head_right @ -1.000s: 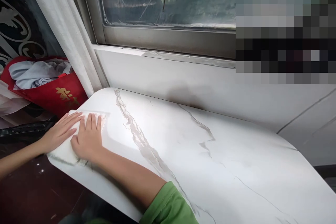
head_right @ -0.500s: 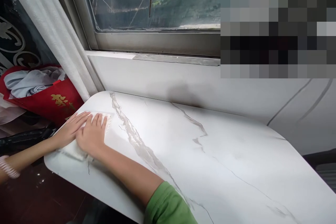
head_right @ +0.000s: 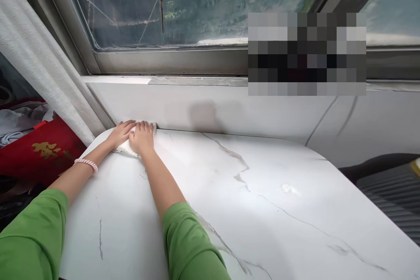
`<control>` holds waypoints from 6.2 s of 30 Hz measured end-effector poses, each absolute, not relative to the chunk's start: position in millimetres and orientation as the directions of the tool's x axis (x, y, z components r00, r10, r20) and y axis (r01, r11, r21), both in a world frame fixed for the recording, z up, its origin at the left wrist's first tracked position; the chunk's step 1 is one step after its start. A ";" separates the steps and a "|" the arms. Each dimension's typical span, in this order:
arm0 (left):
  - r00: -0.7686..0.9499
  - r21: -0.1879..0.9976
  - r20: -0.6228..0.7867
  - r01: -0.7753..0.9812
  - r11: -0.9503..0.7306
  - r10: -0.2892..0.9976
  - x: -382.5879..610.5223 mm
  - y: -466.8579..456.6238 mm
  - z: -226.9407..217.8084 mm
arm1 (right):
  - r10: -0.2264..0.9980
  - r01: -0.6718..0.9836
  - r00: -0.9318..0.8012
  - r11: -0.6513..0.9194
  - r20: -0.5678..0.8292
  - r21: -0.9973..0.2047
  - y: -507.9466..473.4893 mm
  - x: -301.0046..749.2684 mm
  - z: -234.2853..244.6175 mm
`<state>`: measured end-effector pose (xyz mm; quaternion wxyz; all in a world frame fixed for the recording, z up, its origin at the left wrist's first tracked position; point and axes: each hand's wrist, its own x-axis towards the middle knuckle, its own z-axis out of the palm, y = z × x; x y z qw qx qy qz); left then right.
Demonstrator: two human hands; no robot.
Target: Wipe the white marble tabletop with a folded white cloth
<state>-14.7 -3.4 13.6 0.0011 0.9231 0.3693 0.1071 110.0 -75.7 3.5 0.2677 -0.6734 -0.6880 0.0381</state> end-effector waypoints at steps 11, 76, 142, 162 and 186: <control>0.685 0.085 0.234 0.693 -0.716 0.690 -24.3 -77.5 8.9 | 0.955 0.897 -0.047 0.169 0.292 -0.407 -146.1 115.8 7.9; 0.761 0.055 0.295 0.590 -0.806 0.577 76.1 -271.8 1.3 | 0.952 0.977 -0.080 0.134 0.296 -0.165 -337.1 210.0 -11.0; 0.772 0.188 0.273 0.542 -0.819 0.574 162.3 -253.7 -2.4 | 0.971 0.968 -0.031 0.088 0.238 -0.235 -323.2 294.8 -7.9; 0.871 0.209 0.177 0.422 -0.882 0.459 164.3 -373.0 10.2 | 0.922 0.954 -0.035 0.146 0.386 -0.262 -457.6 299.5 -13.4; 0.776 0.200 0.302 0.517 -0.832 0.554 311.5 -193.7 1.3 | 0.925 0.950 0.128 -0.010 0.358 -0.312 -261.8 433.7 -19.1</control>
